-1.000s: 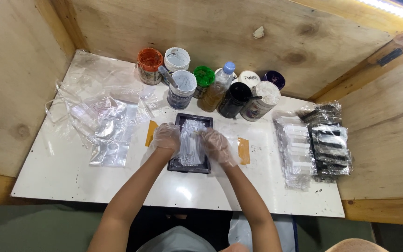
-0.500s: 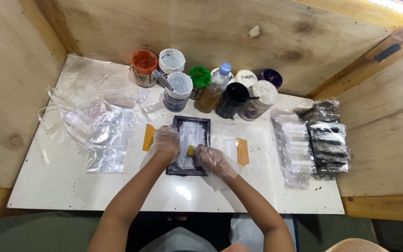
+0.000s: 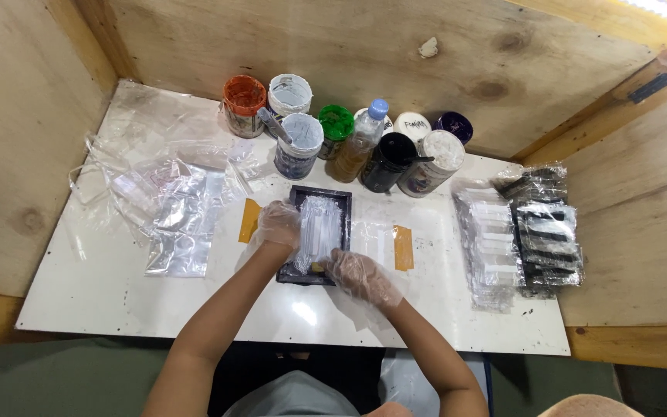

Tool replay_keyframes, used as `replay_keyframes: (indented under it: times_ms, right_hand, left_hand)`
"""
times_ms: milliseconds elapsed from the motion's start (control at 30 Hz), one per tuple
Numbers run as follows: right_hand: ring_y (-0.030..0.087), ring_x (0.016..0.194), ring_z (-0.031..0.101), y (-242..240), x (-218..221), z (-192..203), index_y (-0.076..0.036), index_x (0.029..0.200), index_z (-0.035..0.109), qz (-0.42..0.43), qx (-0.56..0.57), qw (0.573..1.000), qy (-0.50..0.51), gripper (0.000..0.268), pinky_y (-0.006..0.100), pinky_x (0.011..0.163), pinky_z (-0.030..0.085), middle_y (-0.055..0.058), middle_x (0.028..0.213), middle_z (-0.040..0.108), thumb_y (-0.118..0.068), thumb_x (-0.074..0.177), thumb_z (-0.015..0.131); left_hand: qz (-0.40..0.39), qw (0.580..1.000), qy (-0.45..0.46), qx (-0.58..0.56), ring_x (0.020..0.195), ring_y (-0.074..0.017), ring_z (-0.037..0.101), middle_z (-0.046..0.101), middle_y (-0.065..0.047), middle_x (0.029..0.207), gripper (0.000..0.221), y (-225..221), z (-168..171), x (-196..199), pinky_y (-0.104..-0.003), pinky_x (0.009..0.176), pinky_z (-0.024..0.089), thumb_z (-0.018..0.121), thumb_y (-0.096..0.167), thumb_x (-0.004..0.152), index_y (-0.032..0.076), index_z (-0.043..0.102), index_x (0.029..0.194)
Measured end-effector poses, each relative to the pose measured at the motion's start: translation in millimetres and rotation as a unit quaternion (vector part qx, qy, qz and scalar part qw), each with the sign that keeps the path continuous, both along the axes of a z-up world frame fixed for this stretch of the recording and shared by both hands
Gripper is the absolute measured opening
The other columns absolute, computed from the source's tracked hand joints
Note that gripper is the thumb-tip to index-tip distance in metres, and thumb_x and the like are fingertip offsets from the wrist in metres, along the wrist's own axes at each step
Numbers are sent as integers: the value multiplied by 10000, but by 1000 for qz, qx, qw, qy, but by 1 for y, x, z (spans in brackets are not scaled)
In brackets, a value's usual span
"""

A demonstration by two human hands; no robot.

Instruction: Spreading white ink onto a screen printing frame using a spatula and organizing plastic bags on a workbench.

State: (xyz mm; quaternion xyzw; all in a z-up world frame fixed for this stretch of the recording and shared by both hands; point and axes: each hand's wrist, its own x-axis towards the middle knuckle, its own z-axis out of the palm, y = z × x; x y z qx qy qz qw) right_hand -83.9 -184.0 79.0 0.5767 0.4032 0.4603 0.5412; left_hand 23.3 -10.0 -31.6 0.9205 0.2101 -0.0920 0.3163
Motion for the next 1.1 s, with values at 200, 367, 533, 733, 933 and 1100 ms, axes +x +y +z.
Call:
replay_keyframes:
  times_ms: [200, 367, 533, 733, 933, 1100]
  right_hand:
    - [174, 919, 701, -9, 43, -45, -32, 1014, 666, -16, 96, 992, -79, 121, 253, 763, 585, 125, 1030, 688, -136, 1003, 604]
    - [193, 807, 593, -20, 105, -140, -93, 889, 635, -17, 324, 937, 126, 230, 331, 747, 508, 69, 842, 597, -261, 1030, 564]
    - [148, 493, 470, -14, 113, -173, -123, 700, 588, -4, 415, 866, 277, 319, 304, 445, 418, 1, 580, 482, -216, 1005, 580]
    - [78, 418, 396, 9, 43, -75, -182, 671, 506, -37, 353, 905, 233, 357, 226, 386, 346, -70, 515, 393, -137, 1019, 567]
    - [21, 424, 373, 19, 23, -37, -222, 683, 418, -69, 197, 975, 72, 373, 171, 377, 318, -125, 545, 388, -105, 1025, 512]
    - [6, 419, 382, 20, 0, 6, -234, 701, 431, -28, 129, 989, 64, 374, 142, 386, 323, -131, 542, 420, -199, 1073, 444]
  left_hand:
    - [-78, 996, -20, 49, 1010, -404, 705, 700, -193, 925, 311, -2, 55, -15, -480, 841, 573, 414, 83, 954, -12, 710, 958]
    - [-142, 984, -17, 109, 1039, -398, 700, 703, -170, 993, 263, 2, 65, -23, -478, 862, 591, 521, 58, 932, -32, 706, 1096]
    - [-182, 972, -25, 146, 1014, -401, 711, 708, -177, 954, 231, 6, 68, -27, -499, 852, 599, 565, 52, 891, -19, 720, 1047]
    - [-148, 983, -35, 104, 1004, -398, 727, 715, -169, 946, 264, 5, 54, -20, -493, 846, 600, 531, 96, 913, -8, 710, 1077]
    - [-35, 995, -13, 93, 980, -353, 733, 728, -119, 926, 289, -8, 36, -5, -430, 849, 579, 482, 174, 969, 37, 729, 1030]
    - [8, 998, -33, 57, 1011, -340, 736, 751, -149, 938, 306, -3, 36, -13, -407, 886, 573, 468, 163, 1005, 29, 742, 1015]
